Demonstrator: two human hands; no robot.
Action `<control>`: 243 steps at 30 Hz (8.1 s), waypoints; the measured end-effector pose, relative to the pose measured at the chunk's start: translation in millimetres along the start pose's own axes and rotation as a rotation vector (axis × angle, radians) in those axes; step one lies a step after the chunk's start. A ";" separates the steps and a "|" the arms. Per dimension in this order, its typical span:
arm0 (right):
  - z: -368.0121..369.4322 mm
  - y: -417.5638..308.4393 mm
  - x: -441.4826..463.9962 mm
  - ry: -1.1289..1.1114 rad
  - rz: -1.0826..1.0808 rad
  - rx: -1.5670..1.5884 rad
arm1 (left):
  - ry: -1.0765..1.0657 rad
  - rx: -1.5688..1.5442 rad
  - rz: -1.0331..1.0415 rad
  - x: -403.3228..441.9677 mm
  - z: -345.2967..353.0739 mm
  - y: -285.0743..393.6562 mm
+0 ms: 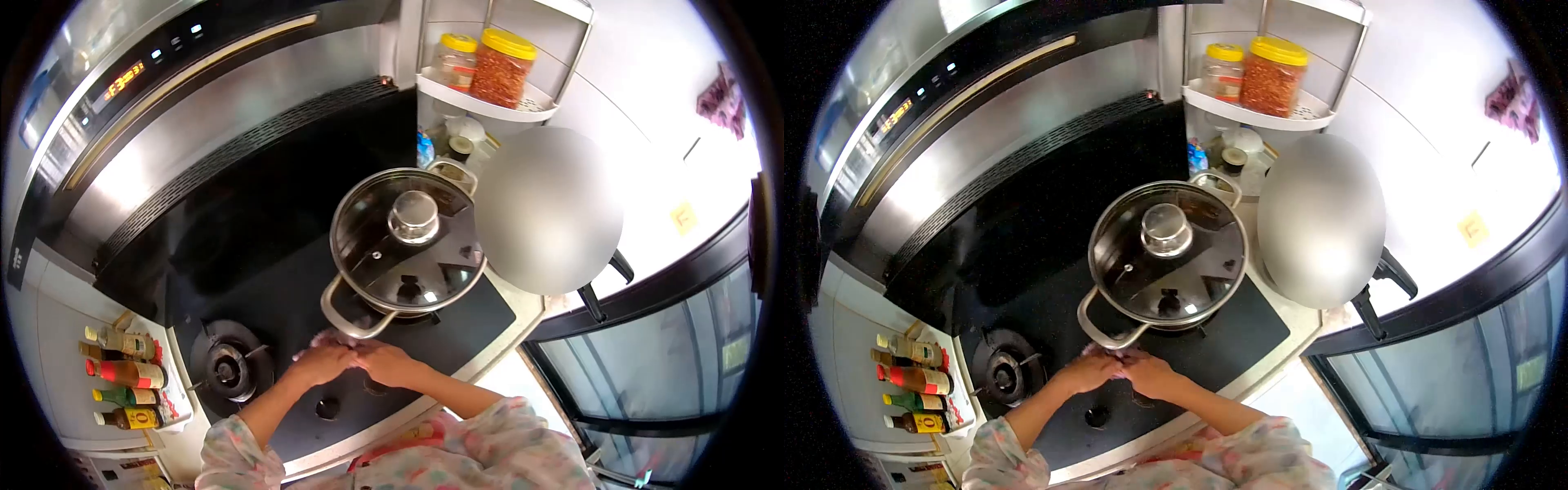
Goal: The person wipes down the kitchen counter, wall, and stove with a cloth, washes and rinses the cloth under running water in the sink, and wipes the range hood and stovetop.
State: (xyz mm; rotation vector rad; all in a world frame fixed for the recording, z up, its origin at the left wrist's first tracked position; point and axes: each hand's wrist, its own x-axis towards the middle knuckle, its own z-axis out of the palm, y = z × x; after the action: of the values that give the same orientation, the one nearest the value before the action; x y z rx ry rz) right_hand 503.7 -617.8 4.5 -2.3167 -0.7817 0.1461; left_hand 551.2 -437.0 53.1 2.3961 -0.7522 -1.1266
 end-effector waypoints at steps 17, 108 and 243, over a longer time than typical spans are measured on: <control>-65.4 61.1 -148.7 0.280 0.201 -0.527 | 0.453 0.071 0.505 102.5 142.4 124.6; -12.4 -212.1 388.5 0.671 -0.709 -0.320 | 2.098 -0.952 -0.034 -225.9 -153.8 -292.3; -276.2 -156.7 219.4 0.991 -0.575 -0.415 | 2.696 0.311 -0.013 -239.7 -271.3 41.8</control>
State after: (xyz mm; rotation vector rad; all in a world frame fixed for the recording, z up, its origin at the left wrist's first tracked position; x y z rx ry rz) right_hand 688.3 -557.3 338.1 -2.0068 -0.9198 -1.4041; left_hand 624.8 -291.5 379.0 1.6572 0.2501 2.1564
